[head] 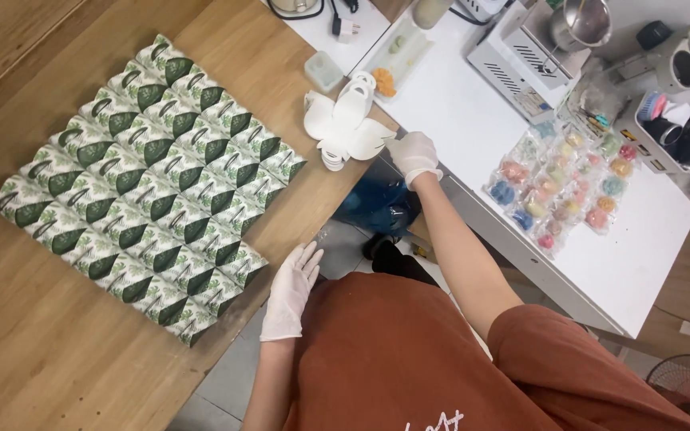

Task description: Packaging small decorative wax melts into individual plastic bags and placing them into white boxes.

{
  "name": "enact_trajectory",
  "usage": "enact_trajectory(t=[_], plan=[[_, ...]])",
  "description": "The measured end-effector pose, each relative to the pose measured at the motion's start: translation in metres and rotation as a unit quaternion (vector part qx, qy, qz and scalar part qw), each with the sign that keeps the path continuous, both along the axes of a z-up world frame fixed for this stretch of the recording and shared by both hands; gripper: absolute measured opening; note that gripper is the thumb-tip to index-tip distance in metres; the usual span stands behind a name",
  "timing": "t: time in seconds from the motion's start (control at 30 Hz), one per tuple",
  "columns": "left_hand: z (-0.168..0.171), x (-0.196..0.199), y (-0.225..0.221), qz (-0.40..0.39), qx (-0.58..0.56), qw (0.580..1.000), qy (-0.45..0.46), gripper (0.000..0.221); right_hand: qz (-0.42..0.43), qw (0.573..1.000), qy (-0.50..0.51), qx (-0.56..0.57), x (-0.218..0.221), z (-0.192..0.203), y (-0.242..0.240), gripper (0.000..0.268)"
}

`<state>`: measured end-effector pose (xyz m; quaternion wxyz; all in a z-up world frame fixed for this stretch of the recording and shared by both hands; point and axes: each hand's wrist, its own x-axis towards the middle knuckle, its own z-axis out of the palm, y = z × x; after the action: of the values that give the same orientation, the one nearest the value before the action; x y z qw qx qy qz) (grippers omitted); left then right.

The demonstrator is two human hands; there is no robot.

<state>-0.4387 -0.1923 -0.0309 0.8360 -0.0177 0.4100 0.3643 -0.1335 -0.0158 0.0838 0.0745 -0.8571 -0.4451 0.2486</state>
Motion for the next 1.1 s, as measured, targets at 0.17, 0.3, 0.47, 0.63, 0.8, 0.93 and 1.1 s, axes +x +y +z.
enact_trajectory(t=[0.17, 0.3, 0.47, 0.63, 0.8, 0.93, 1.1], plan=[[0.009, 0.016, 0.01, -0.013, -0.001, 1.0, 0.012, 0.063, -0.025, 0.999, -0.039, -0.004, 0.007, -0.006, 0.007, 0.056], [0.011, 0.033, 0.013, -0.022, 0.002, 0.999, 0.027, 0.064, -0.045, 0.995, 0.083, -0.039, 0.018, -0.022, 0.012, 0.046], [0.018, 0.063, 0.012, -0.008, -0.007, 0.999, 0.052, 0.062, 0.028, 0.999, -0.027, 0.004, 0.033, -0.04, 0.029, 0.046], [0.03, 0.108, 0.005, 0.037, 0.004, 0.997, 0.074, 0.058, 0.079, 0.996, 0.028, -0.015, 0.051, -0.033, 0.047, 0.037], [0.082, 0.181, 0.012, 0.067, -0.013, 0.992, 0.11, 0.056, 0.209, 0.978, -0.008, 0.029, 0.076, -0.053, 0.071, 0.029], [0.069, 0.238, 0.017, 0.092, -0.031, 0.988, 0.116, 0.054, 0.33, 0.937, -0.075, 0.09, 0.095, -0.056, 0.086, 0.026], [0.042, 0.298, 0.023, 0.133, -0.023, 0.986, 0.096, 0.053, 0.38, 0.917, -0.002, 0.123, 0.141, 0.031, 0.079, 0.034]])
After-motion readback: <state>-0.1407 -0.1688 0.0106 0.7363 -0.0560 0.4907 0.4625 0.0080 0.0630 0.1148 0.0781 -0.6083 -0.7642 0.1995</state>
